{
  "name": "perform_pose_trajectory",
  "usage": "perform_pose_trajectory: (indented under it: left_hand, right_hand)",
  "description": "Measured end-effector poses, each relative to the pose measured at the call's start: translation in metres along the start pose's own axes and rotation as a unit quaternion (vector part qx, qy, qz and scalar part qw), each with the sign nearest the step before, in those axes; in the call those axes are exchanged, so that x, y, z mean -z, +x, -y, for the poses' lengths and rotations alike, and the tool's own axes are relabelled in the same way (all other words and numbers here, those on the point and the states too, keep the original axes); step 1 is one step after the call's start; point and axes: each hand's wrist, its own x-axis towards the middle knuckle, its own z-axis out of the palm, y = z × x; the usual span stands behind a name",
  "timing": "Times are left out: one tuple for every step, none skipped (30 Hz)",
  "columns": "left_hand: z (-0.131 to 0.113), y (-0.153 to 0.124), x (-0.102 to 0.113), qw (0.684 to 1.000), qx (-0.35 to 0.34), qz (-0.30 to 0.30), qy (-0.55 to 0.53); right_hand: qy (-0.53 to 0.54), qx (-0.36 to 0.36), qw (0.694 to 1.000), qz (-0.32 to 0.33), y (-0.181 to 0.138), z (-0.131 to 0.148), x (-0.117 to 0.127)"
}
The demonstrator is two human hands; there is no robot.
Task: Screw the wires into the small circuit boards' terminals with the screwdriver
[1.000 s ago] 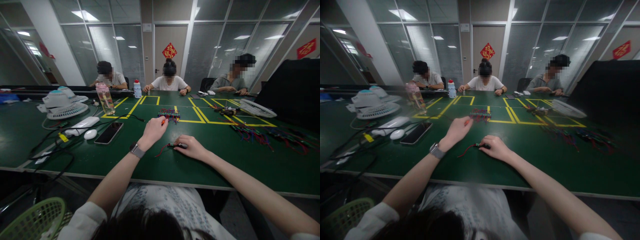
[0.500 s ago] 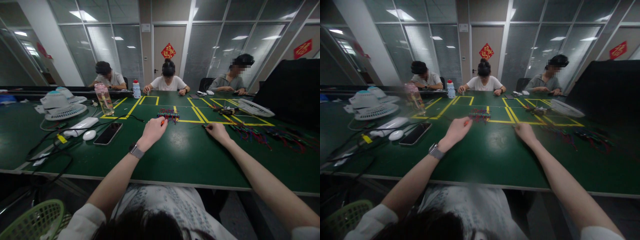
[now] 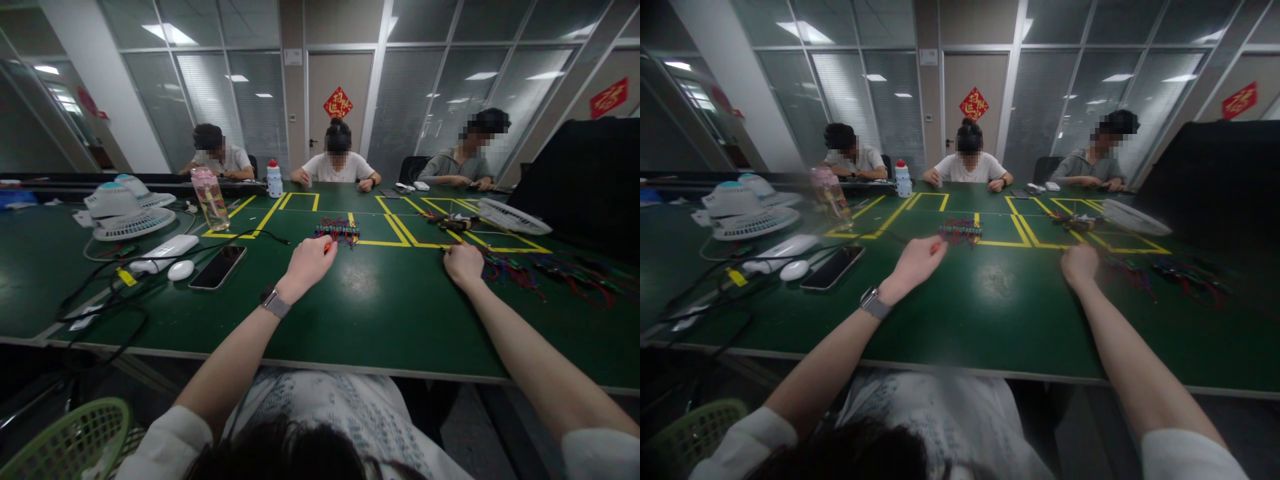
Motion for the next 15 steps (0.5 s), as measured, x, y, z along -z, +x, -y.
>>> perform_pose_trajectory:
  left_hand:
    - [-0.0001, -0.0002, 0.0000, 1.000, -0.001, 0.000, 0.002]
    - [-0.0001, -0.0005, -0.0001, 1.000, -0.001, 0.000, 0.003]
    - [-0.0001, -0.0006, -0.0004, 1.000, -0.002, 0.001, 0.005]
    - [0.0001, -0.0007, -0.0008, 1.000, -0.001, 0.002, 0.007]
    - [0.0004, -0.0006, -0.0013, 1.000, -0.001, 0.002, 0.009]
    - [0.0007, -0.0005, -0.0020, 1.000, -0.002, 0.001, 0.012]
    - [0.0011, -0.0002, -0.0028, 1.000, -0.004, 0.000, 0.014]
    - [0.0014, 0.0001, -0.0035, 1.000, -0.006, -0.002, 0.016]
    - [0.0016, 0.0004, -0.0041, 1.000, -0.008, -0.003, 0.017]
    - [0.0017, 0.0007, -0.0046, 1.000, -0.009, -0.004, 0.019]
    - [0.0016, 0.0009, -0.0048, 1.000, -0.009, -0.005, 0.021]
    - [0.0014, 0.0009, -0.0048, 1.000, -0.009, -0.004, 0.023]
    - [0.0009, 0.0008, -0.0045, 1.000, -0.009, -0.003, 0.024]
    - [0.0004, 0.0005, -0.0041, 1.000, -0.009, -0.001, 0.024]
    - [-0.0001, 0.0002, -0.0036, 1.000, -0.009, 0.001, 0.023]
  right_hand:
    - [-0.006, -0.001, 1.000, 0.001, 0.0005, -0.0009, 0.0011]
    - [-0.009, -0.002, 1.000, 0.003, 0.0008, -0.0016, 0.0020]
    - [-0.011, -0.002, 1.000, 0.004, 0.0009, -0.0022, 0.0028]
    - [-0.011, -0.003, 1.000, 0.005, 0.0010, -0.0026, 0.0032]
    - [-0.012, -0.004, 1.000, 0.006, 0.0010, -0.0029, 0.0034]
    - [-0.013, -0.005, 1.000, 0.008, 0.0010, -0.0031, 0.0033]
    - [-0.013, -0.006, 1.000, 0.009, 0.0010, -0.0032, 0.0030]
    - [-0.014, -0.007, 1.000, 0.009, 0.0010, -0.0032, 0.0025]
    - [-0.015, -0.010, 1.000, 0.009, 0.0010, -0.0031, 0.0020]
    - [-0.017, -0.013, 1.000, 0.010, 0.0011, -0.0030, 0.0015]
    - [-0.018, -0.017, 1.000, 0.010, 0.0013, -0.0030, 0.0009]
    - [-0.020, -0.021, 1.000, 0.010, 0.0016, -0.0030, 0.0004]
    - [-0.021, -0.025, 0.999, 0.011, 0.0019, -0.0030, -0.0001]
    - [-0.022, -0.028, 0.999, 0.011, 0.0023, -0.0032, -0.0006]
    - [-0.024, -0.032, 0.999, 0.012, 0.0026, -0.0035, -0.0012]
